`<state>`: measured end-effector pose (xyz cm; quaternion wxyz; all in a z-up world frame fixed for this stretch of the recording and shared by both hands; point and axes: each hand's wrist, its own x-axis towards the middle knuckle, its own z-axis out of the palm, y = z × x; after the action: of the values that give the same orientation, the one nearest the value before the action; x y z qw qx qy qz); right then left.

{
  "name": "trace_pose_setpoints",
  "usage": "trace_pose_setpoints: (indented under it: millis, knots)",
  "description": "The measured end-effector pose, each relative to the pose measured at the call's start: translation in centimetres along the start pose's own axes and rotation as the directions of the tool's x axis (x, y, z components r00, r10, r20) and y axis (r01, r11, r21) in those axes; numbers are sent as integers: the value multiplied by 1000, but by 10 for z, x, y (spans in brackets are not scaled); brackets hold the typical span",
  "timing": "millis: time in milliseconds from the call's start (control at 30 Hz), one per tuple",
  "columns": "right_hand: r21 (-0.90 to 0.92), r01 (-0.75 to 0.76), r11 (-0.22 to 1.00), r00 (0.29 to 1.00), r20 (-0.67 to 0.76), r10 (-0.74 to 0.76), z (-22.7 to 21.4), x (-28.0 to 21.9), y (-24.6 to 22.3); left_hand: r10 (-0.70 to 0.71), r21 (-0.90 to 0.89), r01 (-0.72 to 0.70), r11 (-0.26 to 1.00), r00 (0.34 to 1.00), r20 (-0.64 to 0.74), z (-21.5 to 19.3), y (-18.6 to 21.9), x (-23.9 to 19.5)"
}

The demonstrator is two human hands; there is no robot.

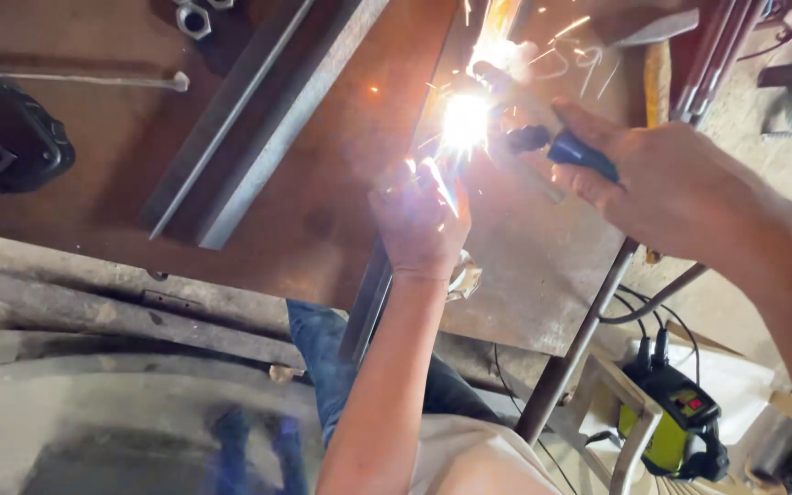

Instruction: The person arranges steel angle bars on a rusty workbench, positions nuts and wipes the surface with a cloth, then welds the bars with a bright arc flash. They put on safety glasses, secure a bar with a locking clamp, and grind or cut the metal producing sparks before repositioning the bars.

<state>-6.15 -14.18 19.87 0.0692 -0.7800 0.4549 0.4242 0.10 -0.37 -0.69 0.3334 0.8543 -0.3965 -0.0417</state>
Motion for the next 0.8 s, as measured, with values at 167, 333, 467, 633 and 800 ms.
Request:
trace_pose_setpoints:
  millis: [167, 333, 467, 633, 800]
  knots:
    - [-18, 90, 996, 995, -47, -91, 5, 3, 6, -1, 23, 1, 1000, 1000, 19, -1, 1, 0]
    - [9, 12, 1000, 1000, 26, -13, -10, -5, -9, 5, 70, -9, 998, 998, 57, -7, 3, 2]
    - [133, -8, 991, 1000, 24, 5, 17, 9, 17, 8, 83, -14, 996, 997, 73, -7, 2, 1]
    - [199, 82, 977, 983, -179, -46, 11, -12, 16, 21, 80, -26, 996, 998, 52, -6, 0, 0]
    - [133, 202, 970, 932, -331, -149, 23, -7, 21, 37, 74, -38, 997, 999, 24, -5, 1, 1]
